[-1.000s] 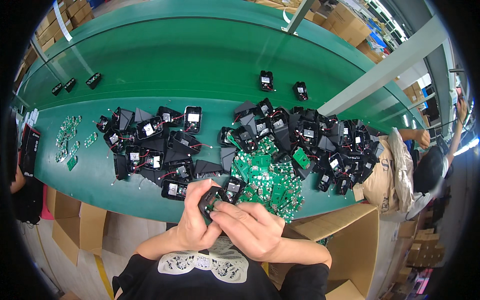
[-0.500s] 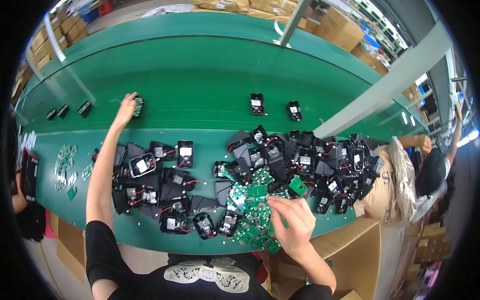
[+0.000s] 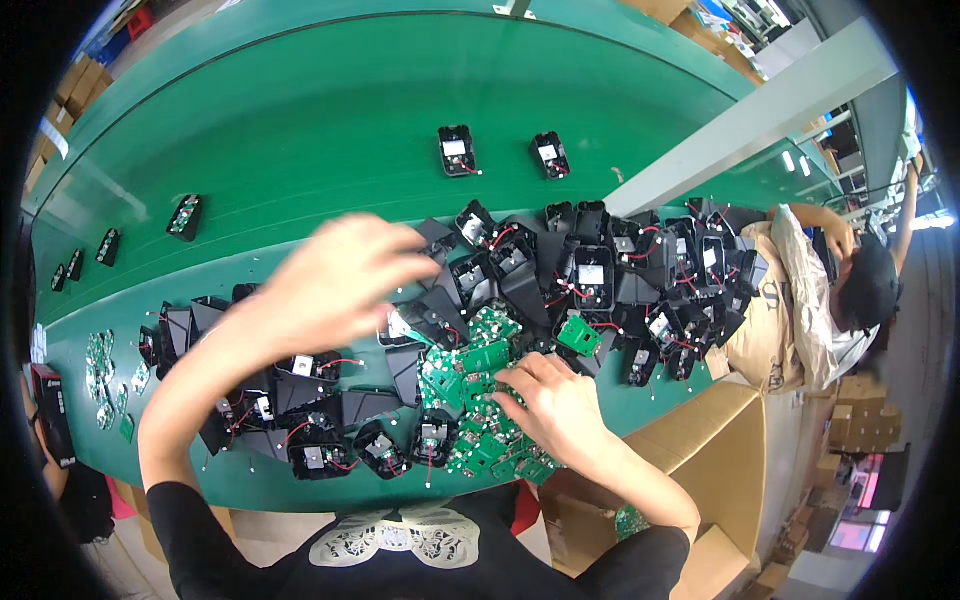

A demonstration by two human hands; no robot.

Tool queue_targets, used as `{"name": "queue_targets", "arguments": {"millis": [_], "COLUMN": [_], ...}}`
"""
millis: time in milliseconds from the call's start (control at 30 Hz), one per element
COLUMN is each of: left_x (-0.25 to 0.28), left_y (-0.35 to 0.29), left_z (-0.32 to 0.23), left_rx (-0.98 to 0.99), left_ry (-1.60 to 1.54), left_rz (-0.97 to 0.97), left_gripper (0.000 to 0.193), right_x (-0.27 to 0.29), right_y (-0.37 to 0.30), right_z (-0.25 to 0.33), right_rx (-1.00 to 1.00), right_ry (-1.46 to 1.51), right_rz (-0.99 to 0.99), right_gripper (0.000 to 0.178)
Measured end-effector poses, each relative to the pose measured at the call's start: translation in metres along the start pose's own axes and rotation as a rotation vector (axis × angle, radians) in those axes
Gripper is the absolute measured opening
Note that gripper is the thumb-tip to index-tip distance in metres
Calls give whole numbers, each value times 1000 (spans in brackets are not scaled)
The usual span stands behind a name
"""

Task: The person picks up a green circuit board and a black plastic housing, fits the board into the housing, and presses the wires into place. They then place the assembled unit onto the green conveyor belt and repeat the process.

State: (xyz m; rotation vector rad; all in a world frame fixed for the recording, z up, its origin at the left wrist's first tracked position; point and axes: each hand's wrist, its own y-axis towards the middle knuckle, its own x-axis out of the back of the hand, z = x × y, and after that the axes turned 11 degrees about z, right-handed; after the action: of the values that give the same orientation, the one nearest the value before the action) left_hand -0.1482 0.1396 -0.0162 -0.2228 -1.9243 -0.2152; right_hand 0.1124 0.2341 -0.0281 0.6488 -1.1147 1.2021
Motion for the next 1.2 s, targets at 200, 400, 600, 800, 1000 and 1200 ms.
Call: {"name": "queue_targets", "arguments": {"millis": [200, 400, 600, 800, 1000, 1200], "left_x": [-40, -47, -31, -4, -29, -52], "left_y": [27, 24, 17, -17, -44, -57], "left_z": [-13, -20, -9, -51, -126, -156], "left_rx": [-75, -156, -47, 322, 413, 421], "left_ry": [152, 404, 10, -1248, -2098, -1926], "left_rz": [20, 65, -99, -609, -333, -362], "left_gripper": [34, 23, 23, 46, 27, 50], "right_x": [8, 9, 7, 1, -13, 2], "right_y": [-14, -30, -49, -55, -42, -29], "right_z": [-2, -14, -20, -12, -52, -38], "right_rx": [-3, -60, 23, 74, 69, 203], "right_ry": [51, 55, 24, -78, 291, 94], "right_rz": [107, 70, 89, 148, 243, 175], "right_gripper": [17, 18, 29, 57, 38, 25]}}
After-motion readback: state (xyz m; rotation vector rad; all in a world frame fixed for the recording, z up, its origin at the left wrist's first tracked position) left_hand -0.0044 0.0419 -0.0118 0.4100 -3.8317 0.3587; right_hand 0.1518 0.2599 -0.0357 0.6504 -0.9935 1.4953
